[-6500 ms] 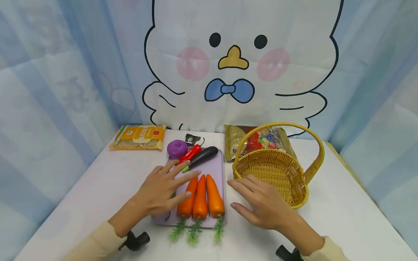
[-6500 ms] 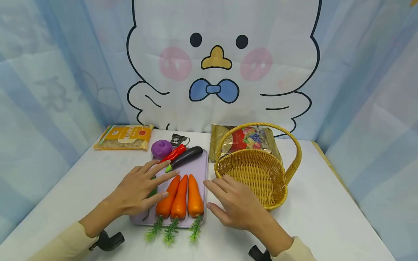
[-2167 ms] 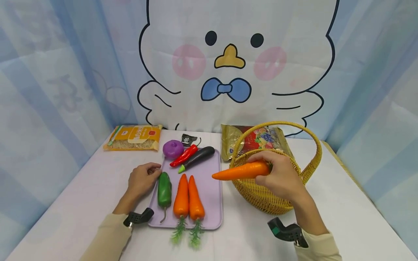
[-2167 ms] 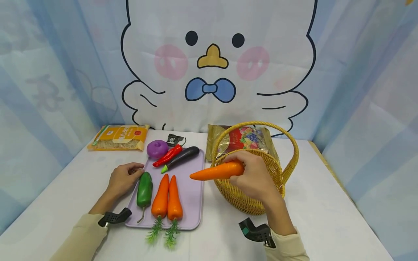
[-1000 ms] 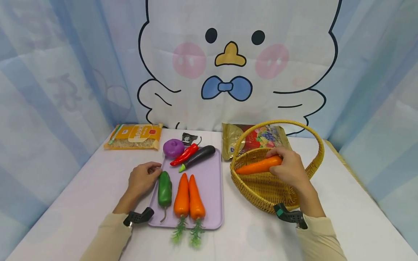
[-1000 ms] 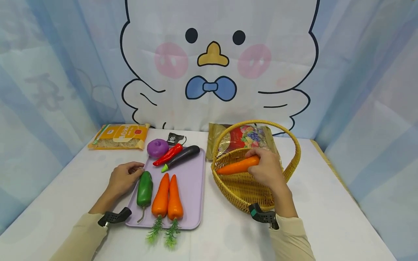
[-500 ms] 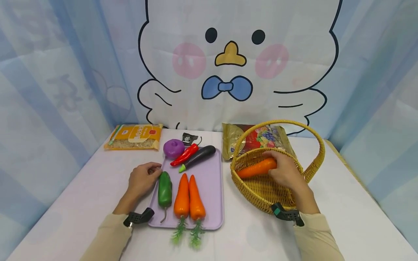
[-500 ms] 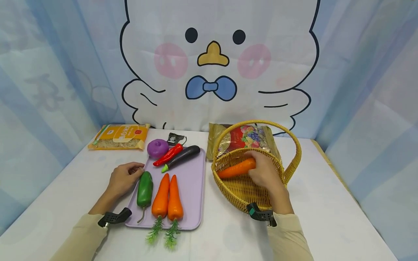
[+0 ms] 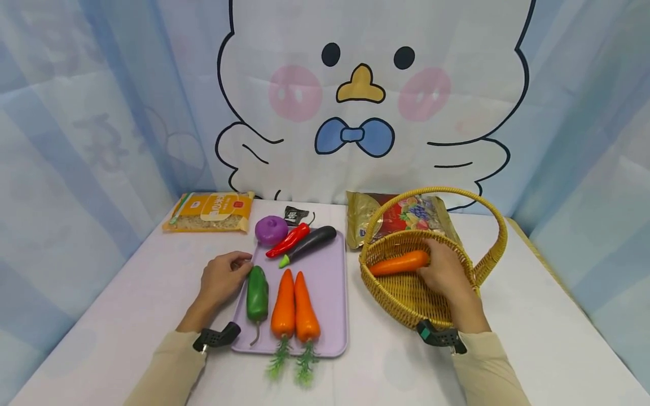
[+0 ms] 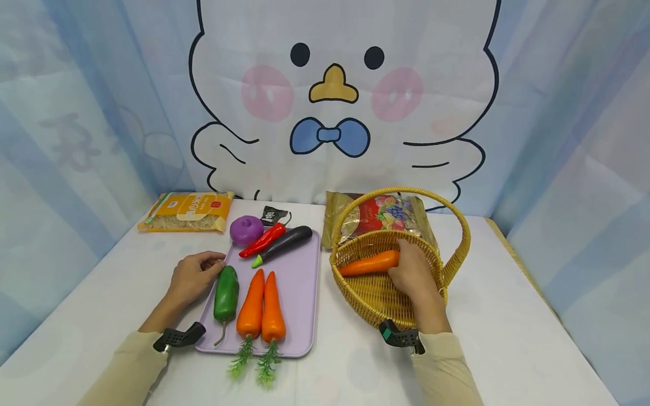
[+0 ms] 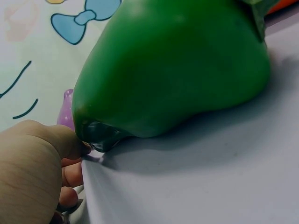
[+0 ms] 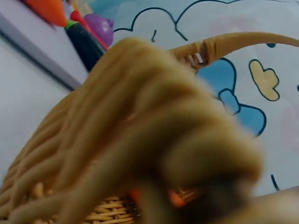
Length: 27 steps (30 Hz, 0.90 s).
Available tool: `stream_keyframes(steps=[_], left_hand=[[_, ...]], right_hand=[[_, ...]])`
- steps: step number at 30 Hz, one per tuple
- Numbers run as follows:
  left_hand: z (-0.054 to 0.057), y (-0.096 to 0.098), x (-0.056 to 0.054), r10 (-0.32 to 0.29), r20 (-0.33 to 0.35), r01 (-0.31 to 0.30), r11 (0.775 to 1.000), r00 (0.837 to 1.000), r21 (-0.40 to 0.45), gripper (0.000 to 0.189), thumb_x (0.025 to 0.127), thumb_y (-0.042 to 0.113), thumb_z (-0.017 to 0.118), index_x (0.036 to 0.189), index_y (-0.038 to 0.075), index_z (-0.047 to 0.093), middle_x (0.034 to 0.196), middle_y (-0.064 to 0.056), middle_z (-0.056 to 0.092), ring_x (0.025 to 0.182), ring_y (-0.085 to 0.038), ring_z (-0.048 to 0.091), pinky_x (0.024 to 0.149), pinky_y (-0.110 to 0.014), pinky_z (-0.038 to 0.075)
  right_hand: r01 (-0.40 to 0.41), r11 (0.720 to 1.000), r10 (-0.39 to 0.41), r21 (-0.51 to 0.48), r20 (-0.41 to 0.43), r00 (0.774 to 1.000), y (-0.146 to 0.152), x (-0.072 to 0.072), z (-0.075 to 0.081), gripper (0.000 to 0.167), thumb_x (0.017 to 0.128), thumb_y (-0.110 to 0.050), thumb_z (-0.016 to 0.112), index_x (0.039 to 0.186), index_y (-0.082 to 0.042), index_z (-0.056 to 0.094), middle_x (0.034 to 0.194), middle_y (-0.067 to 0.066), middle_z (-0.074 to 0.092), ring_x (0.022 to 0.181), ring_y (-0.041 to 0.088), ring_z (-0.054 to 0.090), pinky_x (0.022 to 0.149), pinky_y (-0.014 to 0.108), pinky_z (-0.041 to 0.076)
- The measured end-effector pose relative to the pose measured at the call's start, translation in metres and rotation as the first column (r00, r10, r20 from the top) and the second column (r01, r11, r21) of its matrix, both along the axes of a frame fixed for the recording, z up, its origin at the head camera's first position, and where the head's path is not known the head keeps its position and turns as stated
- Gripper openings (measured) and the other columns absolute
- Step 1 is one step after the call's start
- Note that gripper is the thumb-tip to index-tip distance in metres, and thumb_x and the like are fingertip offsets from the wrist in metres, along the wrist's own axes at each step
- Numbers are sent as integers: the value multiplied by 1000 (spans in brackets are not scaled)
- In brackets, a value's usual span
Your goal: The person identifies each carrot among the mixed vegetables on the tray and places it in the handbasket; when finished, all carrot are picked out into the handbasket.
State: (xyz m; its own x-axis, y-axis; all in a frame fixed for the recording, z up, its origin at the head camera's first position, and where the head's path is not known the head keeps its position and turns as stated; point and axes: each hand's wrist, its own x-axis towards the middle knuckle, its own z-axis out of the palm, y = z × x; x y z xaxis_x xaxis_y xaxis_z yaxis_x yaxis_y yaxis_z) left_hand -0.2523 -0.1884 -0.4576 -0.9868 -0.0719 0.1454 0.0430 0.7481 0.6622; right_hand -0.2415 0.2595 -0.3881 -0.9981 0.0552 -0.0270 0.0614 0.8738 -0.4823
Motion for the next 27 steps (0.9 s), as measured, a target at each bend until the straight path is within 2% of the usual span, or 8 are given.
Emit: stream_keyframes(steps=[3,8,13,18,23,27], left_hand=[[0,0,-1,-1,-10,1,1000,1000,-1,30,95,22,63,119,5,73,91,-6,68,77,-21,55,72,-34,40],[-3,2,-2,-6,-22,6,1000,1000,-2,30,94,22,64,117,6,74,89,-5,68,76,-20,55,72,-33,40],[-4,5,-1,-3,-11,3,1000,1000,10,30,93,22,64,117,7,74,87,-4,67,74,-20,54,70,-33,39],[-4,6,1,5,-6,-5,1000,1000,15,30,92,22,65,116,7,74,87,-3,67,75,-20,55,71,-33,40],[-2,3,0,9,-30,-8,1000,1000,10,29,92,24,65,114,8,75,84,-2,67,74,-19,55,71,-33,39],[-1,0,0,12,-39,-11,1000,999,6,29,91,25,65,113,9,76,82,-1,66,73,-19,54,70,-33,38]], right_hand=[[52,998,-52,20,9,999,-1,2,-2,69,90,-12,73,145,11,40,139,36,47,122,50,46,109,63,33],[124,990,-123,69,-19,992,0,7,-4,62,90,-22,75,137,9,48,128,33,55,114,51,44,102,63,35],[135,986,-137,102,8,991,-2,10,-3,68,93,-24,72,143,9,40,134,35,50,117,55,39,102,67,35],[71,988,-73,139,6,997,-4,12,5,76,95,-24,69,150,10,30,139,39,45,122,59,43,104,69,35],[-21,980,20,196,5,1000,-7,14,22,72,98,-23,65,150,12,30,137,41,47,121,56,50,102,67,38],[-85,973,84,213,10,996,-15,17,38,65,100,-25,61,150,8,35,139,37,49,123,55,50,101,68,38]])
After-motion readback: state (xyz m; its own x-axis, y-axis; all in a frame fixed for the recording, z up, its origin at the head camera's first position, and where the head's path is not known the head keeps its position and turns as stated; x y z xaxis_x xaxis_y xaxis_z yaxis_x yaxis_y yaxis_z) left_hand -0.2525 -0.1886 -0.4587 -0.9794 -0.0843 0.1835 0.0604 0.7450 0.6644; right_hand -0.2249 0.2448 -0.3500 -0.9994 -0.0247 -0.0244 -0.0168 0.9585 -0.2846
